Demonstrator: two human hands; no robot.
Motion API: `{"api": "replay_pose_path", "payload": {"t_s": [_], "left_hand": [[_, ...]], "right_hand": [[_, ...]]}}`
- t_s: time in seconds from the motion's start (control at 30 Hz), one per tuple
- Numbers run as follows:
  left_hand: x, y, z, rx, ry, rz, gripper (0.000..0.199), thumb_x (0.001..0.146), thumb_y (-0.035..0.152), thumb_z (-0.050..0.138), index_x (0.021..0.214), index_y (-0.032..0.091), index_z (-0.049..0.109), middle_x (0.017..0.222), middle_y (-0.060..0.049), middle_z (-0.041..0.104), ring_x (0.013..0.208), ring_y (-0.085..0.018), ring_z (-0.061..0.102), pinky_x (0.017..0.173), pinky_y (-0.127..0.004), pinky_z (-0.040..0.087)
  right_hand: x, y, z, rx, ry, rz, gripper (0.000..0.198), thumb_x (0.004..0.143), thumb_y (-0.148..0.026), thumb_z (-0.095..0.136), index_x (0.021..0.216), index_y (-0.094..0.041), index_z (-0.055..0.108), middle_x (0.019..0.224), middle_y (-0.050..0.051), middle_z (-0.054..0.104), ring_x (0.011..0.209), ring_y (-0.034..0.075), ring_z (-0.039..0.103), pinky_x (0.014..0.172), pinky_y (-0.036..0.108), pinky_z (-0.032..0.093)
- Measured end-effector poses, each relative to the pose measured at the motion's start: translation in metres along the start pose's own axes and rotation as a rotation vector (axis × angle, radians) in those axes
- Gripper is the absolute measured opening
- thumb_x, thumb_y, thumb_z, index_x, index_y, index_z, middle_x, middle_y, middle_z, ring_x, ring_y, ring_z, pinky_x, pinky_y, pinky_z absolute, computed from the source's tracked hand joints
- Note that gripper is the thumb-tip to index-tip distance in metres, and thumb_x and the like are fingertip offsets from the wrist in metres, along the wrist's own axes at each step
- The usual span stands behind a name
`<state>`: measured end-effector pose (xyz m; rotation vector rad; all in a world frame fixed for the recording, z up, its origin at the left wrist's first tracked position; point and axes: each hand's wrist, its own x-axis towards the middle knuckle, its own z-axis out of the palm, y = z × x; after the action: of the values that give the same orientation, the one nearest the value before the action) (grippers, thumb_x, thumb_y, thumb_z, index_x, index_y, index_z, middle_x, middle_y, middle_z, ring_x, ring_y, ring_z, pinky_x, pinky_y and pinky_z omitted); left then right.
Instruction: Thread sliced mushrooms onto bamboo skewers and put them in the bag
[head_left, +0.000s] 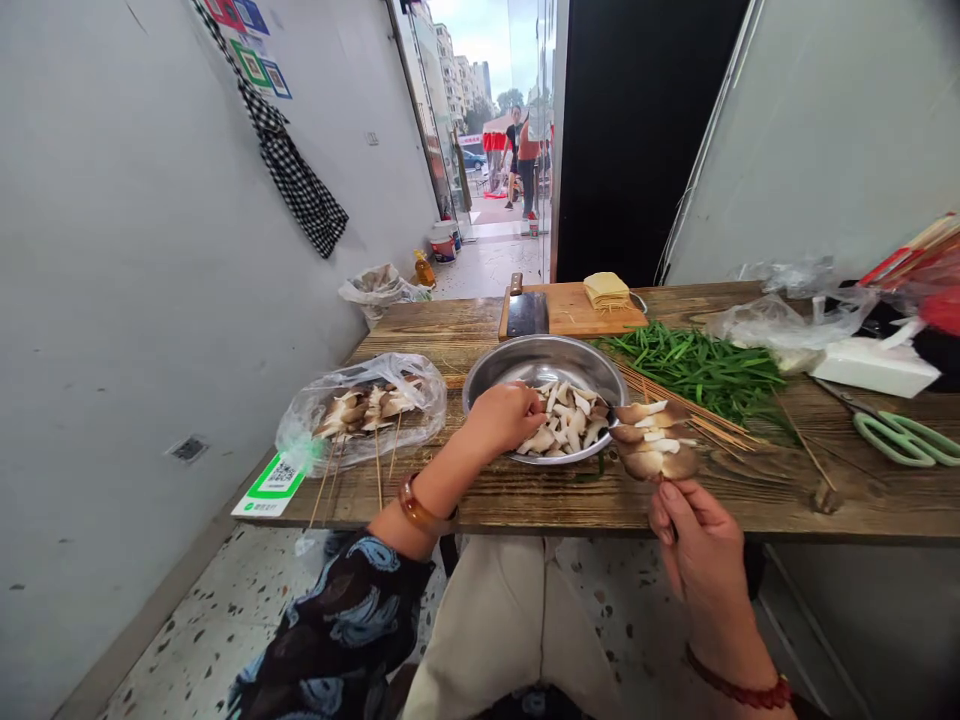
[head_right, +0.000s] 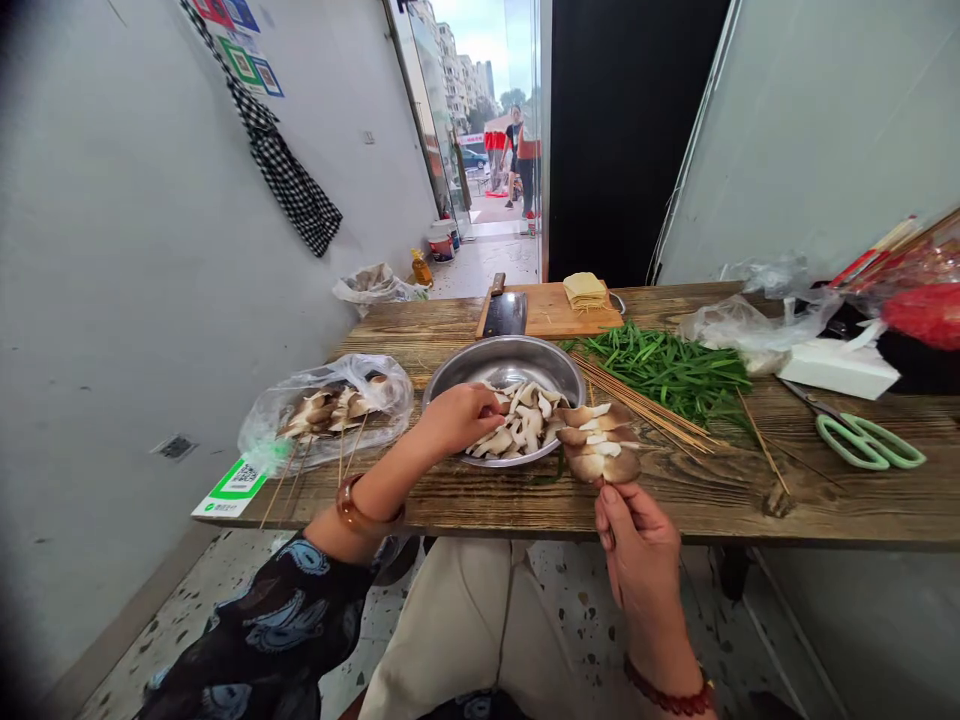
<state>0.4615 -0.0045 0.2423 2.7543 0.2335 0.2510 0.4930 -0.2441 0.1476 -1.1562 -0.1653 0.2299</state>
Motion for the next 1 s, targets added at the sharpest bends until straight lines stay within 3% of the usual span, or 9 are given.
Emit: {"api": "replay_pose_path", "payload": {"t_s": [0.13,0.3,0.4,0.53,0.7,0.83,1.0], "left_hand": [[0.004,0.006,0.006,0.171,-0.038,-0.015,0.013,0.073,0.028,0.063,0.069,0.019,0.071,0.081,-0.010,0.064,0.083,-0.023,0.057,0.075,-0.031,0.041],[0.006,0.002,0.008,0.088,-0.031,0.030,0.016,0.072,0.015,0.057,0.061,0.017,0.067,0.075,-0.009,0.063,0.077,-0.021,0.056,0.071,-0.030,0.040],[0.004,-0.005,0.003,-0.177,0.025,-0.023,0.013,0.070,0.014,0.056,0.062,0.017,0.066,0.067,-0.004,0.061,0.065,-0.015,0.052,0.062,-0.026,0.037],[-0.006,-0.006,-0.007,-0.755,0.017,-0.198,0.012,0.072,0.025,0.060,0.071,0.014,0.065,0.063,-0.001,0.061,0.054,-0.009,0.048,0.051,-0.021,0.032],[-0.020,0.006,-0.012,-1.314,-0.019,-0.300,0.035,0.064,0.034,0.076,0.089,0.012,0.065,0.066,-0.002,0.064,0.051,-0.006,0.051,0.050,-0.019,0.037],[-0.029,0.014,-0.014,-1.497,-0.026,-0.302,0.038,0.061,0.030,0.082,0.088,0.011,0.064,0.065,-0.002,0.065,0.051,-0.006,0.053,0.052,-0.018,0.040],[-0.046,0.025,-0.014,-1.547,-0.011,-0.271,0.035,0.065,0.030,0.079,0.091,0.012,0.064,0.064,-0.001,0.063,0.052,-0.006,0.052,0.051,-0.017,0.039]], "right_hand": [[0.000,0.003,0.002,-0.044,0.024,0.001,0.023,0.074,-0.038,0.073,0.072,-0.017,0.063,0.051,-0.005,0.047,0.045,0.007,0.039,0.039,0.019,0.029],[0.000,0.008,0.001,-0.038,0.009,-0.005,0.020,0.075,-0.037,0.073,0.078,-0.018,0.067,0.052,-0.005,0.049,0.044,0.007,0.039,0.039,0.019,0.028],[0.000,0.007,0.000,-0.003,-0.011,-0.015,0.020,0.075,-0.037,0.073,0.074,-0.018,0.066,0.050,-0.006,0.048,0.043,0.006,0.039,0.039,0.019,0.028],[0.000,0.004,0.003,0.019,-0.007,-0.017,0.022,0.074,-0.037,0.075,0.070,-0.017,0.066,0.050,-0.005,0.048,0.043,0.006,0.038,0.038,0.018,0.028],[-0.009,0.002,0.002,-0.015,-0.029,0.016,0.021,0.074,-0.037,0.074,0.072,-0.018,0.067,0.049,-0.006,0.049,0.043,0.006,0.039,0.038,0.016,0.029],[-0.024,0.002,0.000,-0.141,-0.190,0.010,0.023,0.080,-0.036,0.069,0.068,-0.018,0.064,0.049,-0.006,0.050,0.041,0.005,0.040,0.039,0.017,0.031],[-0.039,-0.001,0.006,-0.341,-0.354,0.004,0.023,0.083,-0.037,0.063,0.072,-0.017,0.066,0.049,-0.005,0.050,0.039,0.007,0.043,0.040,0.018,0.032]]}}
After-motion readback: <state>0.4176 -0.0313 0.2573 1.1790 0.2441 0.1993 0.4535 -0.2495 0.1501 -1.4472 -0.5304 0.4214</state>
